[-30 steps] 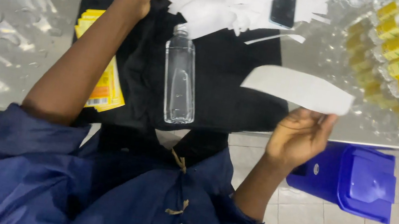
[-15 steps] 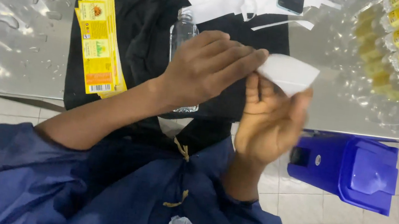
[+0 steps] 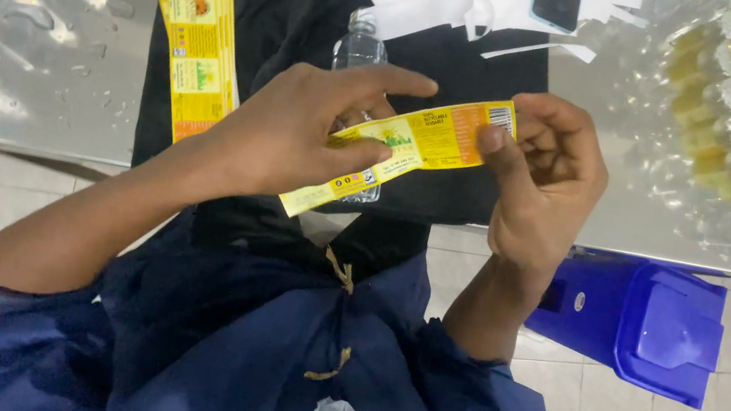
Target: Manually applying adhesive labels to clear plastic water bottles.
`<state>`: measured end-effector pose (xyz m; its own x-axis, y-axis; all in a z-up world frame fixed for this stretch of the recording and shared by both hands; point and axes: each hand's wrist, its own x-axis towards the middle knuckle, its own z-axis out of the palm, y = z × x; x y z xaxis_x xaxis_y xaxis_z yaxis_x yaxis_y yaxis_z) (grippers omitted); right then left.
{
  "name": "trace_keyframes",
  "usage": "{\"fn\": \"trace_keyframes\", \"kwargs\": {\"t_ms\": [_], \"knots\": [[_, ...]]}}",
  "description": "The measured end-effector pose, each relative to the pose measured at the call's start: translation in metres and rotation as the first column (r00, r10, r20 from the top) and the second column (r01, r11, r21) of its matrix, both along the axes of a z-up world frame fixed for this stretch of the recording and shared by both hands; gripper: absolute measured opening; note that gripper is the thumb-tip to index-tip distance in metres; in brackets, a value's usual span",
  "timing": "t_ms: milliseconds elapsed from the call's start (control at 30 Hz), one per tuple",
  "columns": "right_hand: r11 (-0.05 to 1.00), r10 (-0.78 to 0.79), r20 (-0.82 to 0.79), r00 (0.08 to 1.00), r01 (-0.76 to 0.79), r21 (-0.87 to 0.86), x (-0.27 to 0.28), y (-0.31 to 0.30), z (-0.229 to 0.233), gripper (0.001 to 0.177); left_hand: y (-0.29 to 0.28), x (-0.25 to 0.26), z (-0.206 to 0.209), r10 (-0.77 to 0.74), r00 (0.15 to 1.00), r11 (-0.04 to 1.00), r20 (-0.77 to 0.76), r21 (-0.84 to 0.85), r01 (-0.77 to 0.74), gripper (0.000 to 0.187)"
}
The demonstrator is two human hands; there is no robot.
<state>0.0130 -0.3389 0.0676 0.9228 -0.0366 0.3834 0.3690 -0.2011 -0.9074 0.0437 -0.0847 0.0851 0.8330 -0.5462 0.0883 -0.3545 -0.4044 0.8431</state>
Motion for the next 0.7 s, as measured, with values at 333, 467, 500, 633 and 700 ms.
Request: {"fn": "trace_keyframes", "kwargs": {"t_ms": [333, 467, 500, 633, 700], "knots": [[0.985, -0.145, 0.076, 0.986, 0.136, 0.109, -0.007, -0.003, -0.025, 0.038, 0.046, -0.019, -0.023, 0.236, 0.902, 0.947, -0.361, -0.124, -0.297, 0.041], [0.956, -0.231, -0.012, 0.973, 0.230, 0.180, -0.014, 0.007, -0.053, 0.048, 0.049, -0.036, -0.055, 0.258, 0.836, 0.828, -0.483, -0.336, -0.450, 0.038], [0.942, -0.269, -0.059, 0.961, 0.275, 0.194, -0.015, 0.011, -0.060, 0.050, 0.048, -0.038, -0.060, 0.297, 0.817, 0.798, -0.494, -0.341, -0.496, 0.033], [0.934, -0.279, -0.167, 0.946, 0.308, 0.181, -0.015, 0.018, -0.082, 0.047, 0.046, -0.043, -0.086, 0.359, 0.759, 0.760, -0.543, -0.302, -0.575, 0.028], [0.937, -0.269, -0.192, 0.944, 0.303, 0.174, -0.016, 0.014, -0.091, 0.047, 0.047, -0.040, -0.087, 0.367, 0.760, 0.781, -0.537, -0.266, -0.565, 0.028]]}}
